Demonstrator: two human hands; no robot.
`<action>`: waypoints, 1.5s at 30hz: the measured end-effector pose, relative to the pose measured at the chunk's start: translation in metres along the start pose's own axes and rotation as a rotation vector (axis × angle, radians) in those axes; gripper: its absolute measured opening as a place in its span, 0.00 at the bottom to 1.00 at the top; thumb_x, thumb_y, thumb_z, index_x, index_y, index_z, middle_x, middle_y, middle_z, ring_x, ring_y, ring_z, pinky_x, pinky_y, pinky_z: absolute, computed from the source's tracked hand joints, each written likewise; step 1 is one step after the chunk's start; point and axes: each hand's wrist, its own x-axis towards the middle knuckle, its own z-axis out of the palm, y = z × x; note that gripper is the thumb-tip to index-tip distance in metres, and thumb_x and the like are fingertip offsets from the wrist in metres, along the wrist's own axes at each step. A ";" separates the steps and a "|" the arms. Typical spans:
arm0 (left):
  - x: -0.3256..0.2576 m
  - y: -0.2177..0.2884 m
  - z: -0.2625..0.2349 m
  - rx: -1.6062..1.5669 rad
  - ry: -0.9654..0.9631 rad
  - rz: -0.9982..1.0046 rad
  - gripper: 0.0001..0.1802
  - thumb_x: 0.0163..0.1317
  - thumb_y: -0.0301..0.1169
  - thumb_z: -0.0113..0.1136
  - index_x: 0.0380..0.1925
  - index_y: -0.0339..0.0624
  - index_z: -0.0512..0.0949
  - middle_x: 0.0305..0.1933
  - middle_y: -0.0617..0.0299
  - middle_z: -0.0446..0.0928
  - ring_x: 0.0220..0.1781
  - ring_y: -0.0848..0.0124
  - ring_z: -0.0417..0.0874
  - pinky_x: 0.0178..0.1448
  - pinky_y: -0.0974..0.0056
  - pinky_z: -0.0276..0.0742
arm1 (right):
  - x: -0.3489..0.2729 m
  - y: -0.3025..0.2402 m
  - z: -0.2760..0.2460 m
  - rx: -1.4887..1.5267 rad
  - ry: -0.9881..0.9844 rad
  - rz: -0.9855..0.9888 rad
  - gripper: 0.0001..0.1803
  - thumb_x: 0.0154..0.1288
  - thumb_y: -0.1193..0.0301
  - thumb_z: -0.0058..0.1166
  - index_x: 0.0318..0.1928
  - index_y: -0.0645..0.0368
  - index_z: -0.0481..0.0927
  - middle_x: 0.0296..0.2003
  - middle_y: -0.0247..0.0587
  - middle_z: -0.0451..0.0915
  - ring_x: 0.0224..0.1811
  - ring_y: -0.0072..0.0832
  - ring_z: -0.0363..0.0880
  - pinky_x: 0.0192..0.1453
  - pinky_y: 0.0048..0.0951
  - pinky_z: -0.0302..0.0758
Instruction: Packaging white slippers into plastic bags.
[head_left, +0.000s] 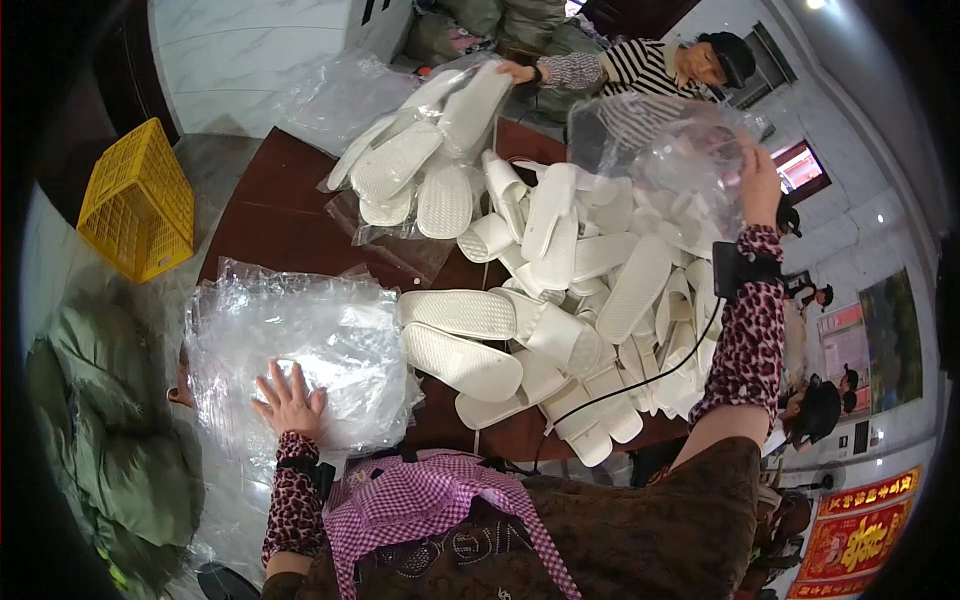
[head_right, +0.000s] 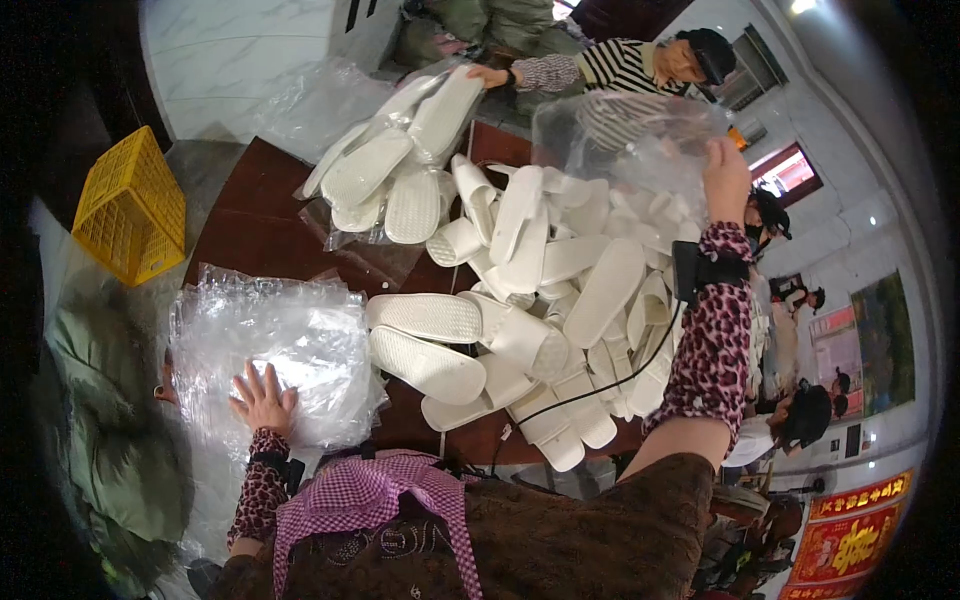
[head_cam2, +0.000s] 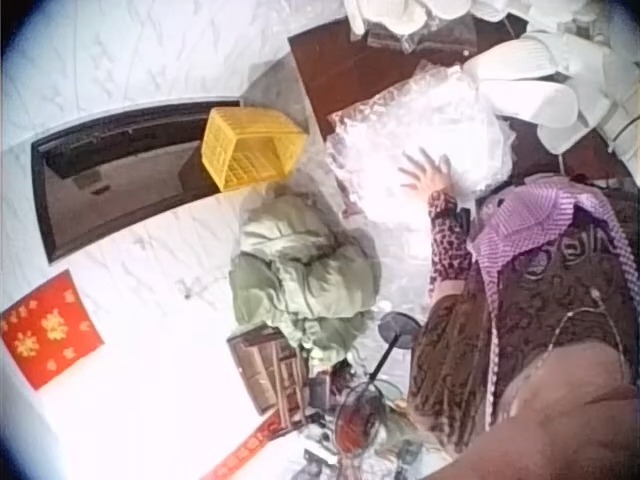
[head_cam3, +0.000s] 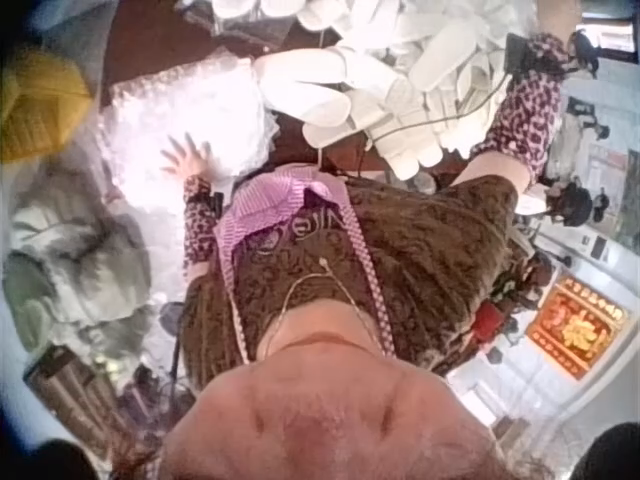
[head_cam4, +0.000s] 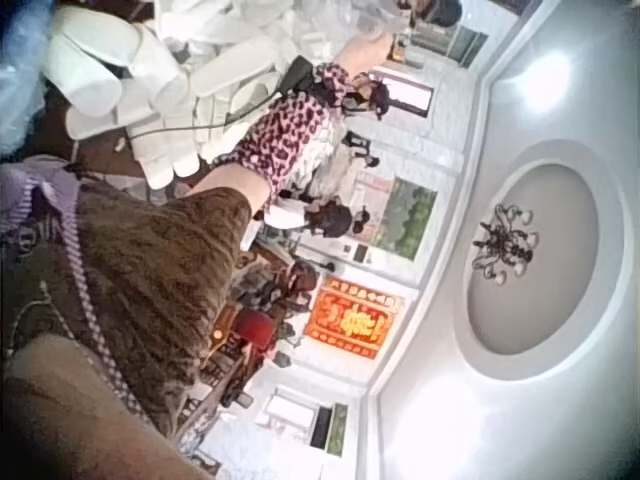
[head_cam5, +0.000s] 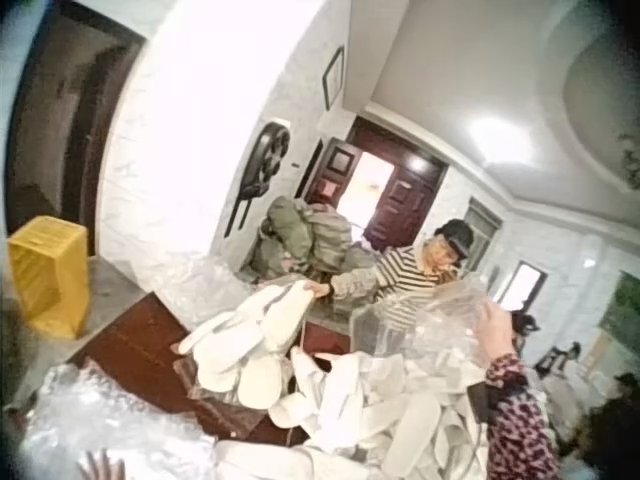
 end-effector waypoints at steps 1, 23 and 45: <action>-0.002 -0.002 -0.004 -0.002 -0.026 -0.014 0.36 0.62 0.57 0.41 0.68 0.59 0.51 0.75 0.57 0.34 0.75 0.48 0.31 0.69 0.35 0.26 | 0.006 -0.010 -0.003 0.167 0.006 0.013 0.11 0.65 0.66 0.48 0.40 0.60 0.76 0.32 0.47 0.79 0.36 0.38 0.78 0.41 0.33 0.72; 0.000 -0.011 -0.019 0.024 -0.121 0.074 0.34 0.63 0.51 0.46 0.67 0.54 0.54 0.74 0.56 0.34 0.73 0.43 0.34 0.66 0.29 0.37 | -0.210 -0.409 -0.026 0.989 -0.301 -1.708 0.05 0.52 0.67 0.52 0.29 0.53 0.79 0.53 0.33 0.75 0.64 0.32 0.62 0.67 0.55 0.55; -0.075 -0.029 -0.133 -0.575 0.701 0.247 0.18 0.62 0.34 0.52 0.50 0.38 0.72 0.57 0.52 0.69 0.58 0.55 0.68 0.61 0.56 0.63 | -0.303 -0.362 0.060 1.016 -0.348 -1.498 0.05 0.51 0.70 0.53 0.21 0.51 0.75 0.50 0.31 0.76 0.63 0.33 0.64 0.67 0.51 0.56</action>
